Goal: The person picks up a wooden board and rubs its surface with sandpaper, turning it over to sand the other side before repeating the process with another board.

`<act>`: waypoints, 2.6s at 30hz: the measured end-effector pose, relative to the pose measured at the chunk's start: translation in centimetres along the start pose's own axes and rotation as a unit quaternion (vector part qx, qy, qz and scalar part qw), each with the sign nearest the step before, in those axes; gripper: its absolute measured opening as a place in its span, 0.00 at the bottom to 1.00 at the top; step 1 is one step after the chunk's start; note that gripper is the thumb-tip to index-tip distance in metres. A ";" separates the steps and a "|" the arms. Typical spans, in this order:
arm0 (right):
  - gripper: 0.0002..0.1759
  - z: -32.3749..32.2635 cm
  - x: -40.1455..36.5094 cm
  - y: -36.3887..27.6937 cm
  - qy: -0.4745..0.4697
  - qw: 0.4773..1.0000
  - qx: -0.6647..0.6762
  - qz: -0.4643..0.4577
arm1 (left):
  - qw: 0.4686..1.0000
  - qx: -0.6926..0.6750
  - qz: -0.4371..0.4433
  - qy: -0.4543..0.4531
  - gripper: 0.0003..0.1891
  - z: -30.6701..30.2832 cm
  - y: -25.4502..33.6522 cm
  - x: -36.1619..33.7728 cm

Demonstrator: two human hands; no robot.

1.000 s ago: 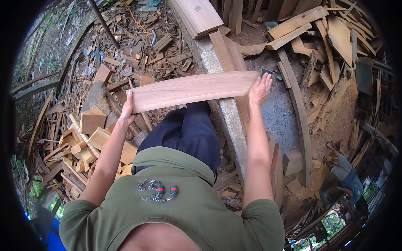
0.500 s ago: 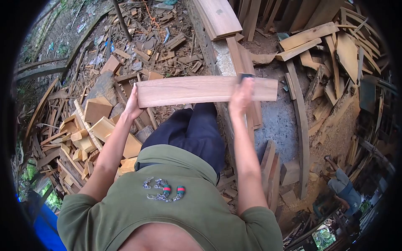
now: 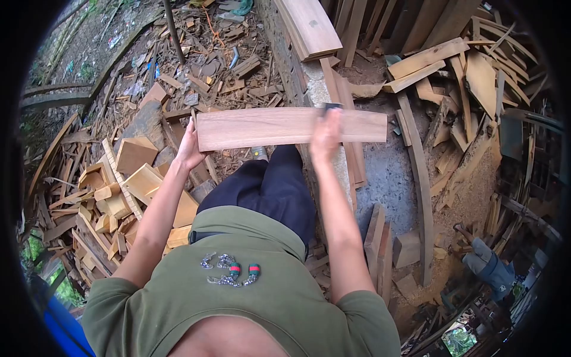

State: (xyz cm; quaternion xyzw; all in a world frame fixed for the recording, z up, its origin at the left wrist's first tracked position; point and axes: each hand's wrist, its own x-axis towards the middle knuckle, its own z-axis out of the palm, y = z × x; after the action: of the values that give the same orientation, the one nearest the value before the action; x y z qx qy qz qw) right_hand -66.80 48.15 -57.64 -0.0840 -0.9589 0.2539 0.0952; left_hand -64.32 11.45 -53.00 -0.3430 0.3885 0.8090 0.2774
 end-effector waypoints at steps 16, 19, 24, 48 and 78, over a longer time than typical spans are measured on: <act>0.17 -0.3 -0.4 -7.8 -0.068 0.965 0.045 -0.248 | 1.000 -0.013 0.019 0.006 0.37 0.3 -1.2 -0.4; 0.24 -1.6 1.0 3.3 0.004 0.997 -0.009 -0.081 | 0.998 -0.008 0.019 0.056 0.35 -0.4 -1.7 0.1; 0.27 -0.4 -2.8 0.4 0.002 0.999 -0.052 -0.014 | 0.996 0.020 0.002 0.091 0.35 0.3 -1.8 0.8; 0.32 -8.3 10.8 20.6 -0.062 0.940 0.133 0.308 | 0.967 0.025 -0.043 0.251 0.46 0.3 -2.9 3.2; 0.38 -7.0 4.8 3.5 0.223 0.552 0.580 0.556 | 0.735 0.456 0.442 0.238 0.41 29.3 22.8 26.8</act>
State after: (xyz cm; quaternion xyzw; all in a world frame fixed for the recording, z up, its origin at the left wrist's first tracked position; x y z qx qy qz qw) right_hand -69.46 55.46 -52.73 -0.5810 -0.3137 0.7305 0.1743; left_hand -106.96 27.88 -50.12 -0.1463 0.8721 0.4584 -0.0893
